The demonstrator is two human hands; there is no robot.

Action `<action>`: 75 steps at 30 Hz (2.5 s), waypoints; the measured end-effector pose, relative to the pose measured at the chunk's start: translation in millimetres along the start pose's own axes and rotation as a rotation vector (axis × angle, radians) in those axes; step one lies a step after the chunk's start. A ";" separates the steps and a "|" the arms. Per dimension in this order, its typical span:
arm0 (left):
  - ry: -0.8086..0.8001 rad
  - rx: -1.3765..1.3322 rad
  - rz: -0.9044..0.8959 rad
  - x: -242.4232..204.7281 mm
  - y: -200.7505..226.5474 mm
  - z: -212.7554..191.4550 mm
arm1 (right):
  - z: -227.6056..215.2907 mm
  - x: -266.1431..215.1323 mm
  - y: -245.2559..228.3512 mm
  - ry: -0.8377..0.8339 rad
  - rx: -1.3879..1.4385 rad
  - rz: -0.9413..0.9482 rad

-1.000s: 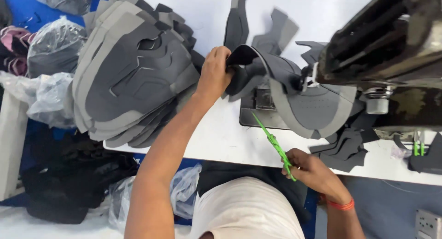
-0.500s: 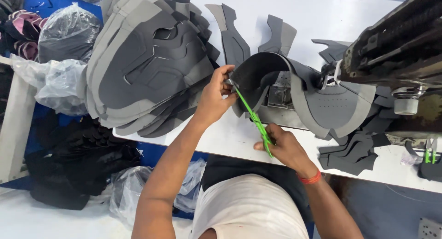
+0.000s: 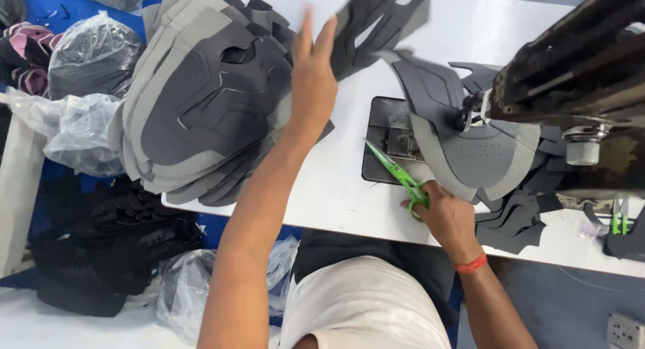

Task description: The person sews gray and black shoe parts using a sewing machine, aligning the pieces under the needle and guiding them through the machine. They use green scissors to cut threads and trim excess material, then place the finished parts on the table.

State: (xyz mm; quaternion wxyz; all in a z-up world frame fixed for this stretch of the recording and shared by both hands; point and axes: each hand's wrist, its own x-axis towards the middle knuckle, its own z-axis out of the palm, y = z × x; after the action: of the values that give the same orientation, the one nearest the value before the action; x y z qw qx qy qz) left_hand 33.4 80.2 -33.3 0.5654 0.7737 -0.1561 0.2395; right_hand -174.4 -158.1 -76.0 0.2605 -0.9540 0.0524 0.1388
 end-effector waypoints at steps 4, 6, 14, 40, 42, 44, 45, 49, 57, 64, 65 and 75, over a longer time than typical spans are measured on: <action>-0.130 0.804 0.098 3.8 -1.9 21.9 | -15.6 -10.3 -4.6 0.315 -0.062 -0.261; -0.412 0.607 -0.182 -8.0 3.2 28.9 | -22.6 -22.9 -10.1 0.391 0.028 -0.351; -0.779 -0.478 -0.958 -26.4 35.5 71.3 | -36.7 -32.6 -39.0 0.375 0.938 -0.530; -0.458 -0.647 -0.719 -99.5 69.9 87.5 | -82.8 20.4 6.9 0.625 1.048 0.024; -0.434 -0.643 -0.730 -98.2 66.6 92.6 | -87.2 26.2 7.0 0.638 1.033 0.036; -0.434 -0.604 -0.698 -90.6 68.2 95.5 | -89.7 34.7 9.1 0.644 0.994 0.053; -0.434 -0.605 -0.695 -86.4 68.8 97.0 | -92.1 38.9 8.2 0.646 0.994 0.050; -0.428 -0.558 -0.727 -75.7 67.2 104.2 | -91.3 49.3 16.6 0.626 0.981 0.023; -0.396 -0.755 -0.936 -79.2 40.7 110.7 | -66.5 51.5 50.7 0.599 0.693 -0.137; -0.862 -0.428 -0.815 -110.8 43.9 62.6 | -19.4 -45.5 82.0 0.501 0.546 -0.143; -0.993 -0.234 -0.659 -120.4 47.5 51.7 | -8.1 -60.9 91.7 0.459 0.327 -0.178; -0.902 0.019 0.046 -231.8 36.5 30.3 | -19.0 -52.3 62.9 0.669 0.339 -0.102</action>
State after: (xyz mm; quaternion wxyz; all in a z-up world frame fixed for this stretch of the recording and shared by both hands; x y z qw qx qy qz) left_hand -173.3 33.3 -138.4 0.4284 0.8021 -0.4018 -0.1078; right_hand -230.7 -220.4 -75.4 0.3896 -0.8914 0.1093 -0.2041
